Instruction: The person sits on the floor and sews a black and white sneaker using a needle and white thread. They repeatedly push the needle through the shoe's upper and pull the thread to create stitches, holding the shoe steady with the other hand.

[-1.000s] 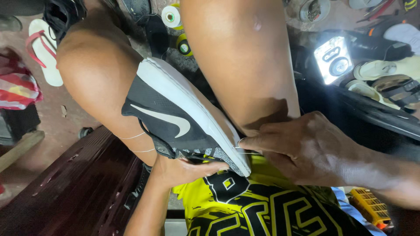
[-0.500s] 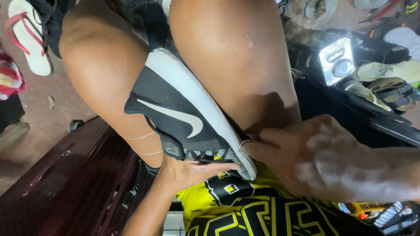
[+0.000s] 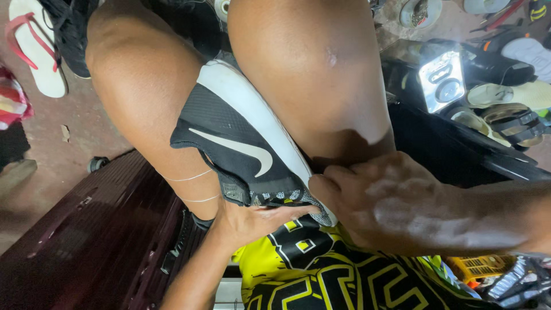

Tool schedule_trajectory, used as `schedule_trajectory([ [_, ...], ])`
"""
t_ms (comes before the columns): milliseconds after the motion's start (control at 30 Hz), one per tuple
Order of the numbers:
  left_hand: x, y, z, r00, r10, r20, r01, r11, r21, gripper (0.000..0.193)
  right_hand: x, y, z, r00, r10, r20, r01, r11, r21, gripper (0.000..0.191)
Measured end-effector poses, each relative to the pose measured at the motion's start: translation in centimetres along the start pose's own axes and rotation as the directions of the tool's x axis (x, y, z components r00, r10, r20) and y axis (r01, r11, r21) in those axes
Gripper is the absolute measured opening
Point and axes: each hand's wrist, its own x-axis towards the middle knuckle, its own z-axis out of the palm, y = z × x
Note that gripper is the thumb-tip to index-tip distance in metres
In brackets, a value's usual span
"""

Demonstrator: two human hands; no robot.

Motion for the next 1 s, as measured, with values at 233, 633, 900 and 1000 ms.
schedule_trajectory([
  [233, 0.1, 1.8, -1.7, 0.640, -0.549, 0.539, 0.739, 0.247, -0.626, 0.031, -1.2, 0.6, -0.4, 0.988, 0.151, -0.042, -0.126, 0.925, 0.357, 0.009],
  [633, -0.5, 3.3, -2.6, 0.806, -0.527, 0.269, 0.507, 0.381, -0.773, 0.033, -4.4, 2.6, 0.7, 0.966, 0.213, -0.146, -0.092, 0.812, 0.576, 0.010],
  [900, -5.4, -1.7, -10.0, 0.656, -0.709, -0.258, 0.520, 0.672, -0.527, 0.027, -4.7, 4.8, 1.8, 0.970, 0.206, -0.126, -0.053, 0.692, 0.720, 0.020],
  [1000, -5.5, -2.3, -12.5, 0.512, -0.701, -0.496, 0.858, 0.439, 0.266, 0.029, -4.6, 5.3, 2.6, 0.965, 0.131, -0.226, 0.085, 0.660, 0.747, 0.021],
])
